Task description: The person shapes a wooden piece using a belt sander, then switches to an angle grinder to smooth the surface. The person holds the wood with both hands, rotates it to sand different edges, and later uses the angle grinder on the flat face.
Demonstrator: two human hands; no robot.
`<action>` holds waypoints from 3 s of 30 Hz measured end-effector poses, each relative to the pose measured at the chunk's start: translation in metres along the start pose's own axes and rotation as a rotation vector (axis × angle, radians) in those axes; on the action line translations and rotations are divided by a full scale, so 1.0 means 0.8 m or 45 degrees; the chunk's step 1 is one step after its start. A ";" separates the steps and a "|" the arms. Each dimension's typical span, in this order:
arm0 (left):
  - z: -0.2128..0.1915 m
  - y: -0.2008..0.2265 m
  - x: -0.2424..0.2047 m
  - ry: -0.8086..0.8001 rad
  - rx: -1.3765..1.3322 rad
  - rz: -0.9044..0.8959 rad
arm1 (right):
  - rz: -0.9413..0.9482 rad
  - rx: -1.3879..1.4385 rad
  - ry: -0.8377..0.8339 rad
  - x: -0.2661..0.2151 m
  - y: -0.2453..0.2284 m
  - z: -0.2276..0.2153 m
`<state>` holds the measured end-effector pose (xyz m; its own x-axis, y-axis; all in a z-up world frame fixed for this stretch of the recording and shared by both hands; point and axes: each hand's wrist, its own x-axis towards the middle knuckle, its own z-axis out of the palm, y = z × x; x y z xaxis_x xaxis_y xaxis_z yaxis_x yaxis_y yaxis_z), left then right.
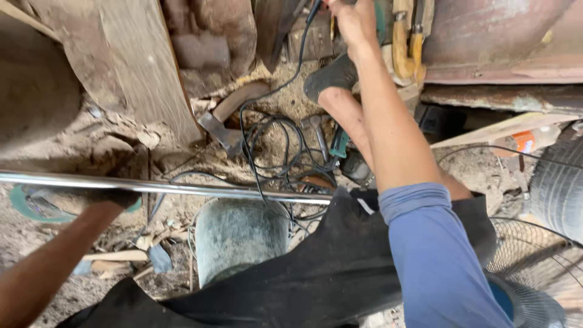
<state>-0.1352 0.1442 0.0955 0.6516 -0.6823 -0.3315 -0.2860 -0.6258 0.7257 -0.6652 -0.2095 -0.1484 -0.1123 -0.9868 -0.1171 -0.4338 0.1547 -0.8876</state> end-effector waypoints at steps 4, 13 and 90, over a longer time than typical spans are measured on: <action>-0.007 0.005 0.009 0.010 0.030 -0.016 | 0.147 -0.251 0.198 0.027 -0.021 0.041; 0.005 -0.004 0.015 -0.161 0.130 -0.097 | 0.631 0.780 0.319 0.083 -0.008 0.078; 0.079 0.018 -0.087 -1.117 -1.540 -0.602 | -0.343 0.656 -0.599 -0.427 -0.417 0.162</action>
<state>-0.2291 0.1592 0.0908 -0.2039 -0.7873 -0.5819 0.8107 -0.4690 0.3505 -0.3664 0.0698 0.1298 0.3832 -0.9218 0.0584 0.0943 -0.0238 -0.9953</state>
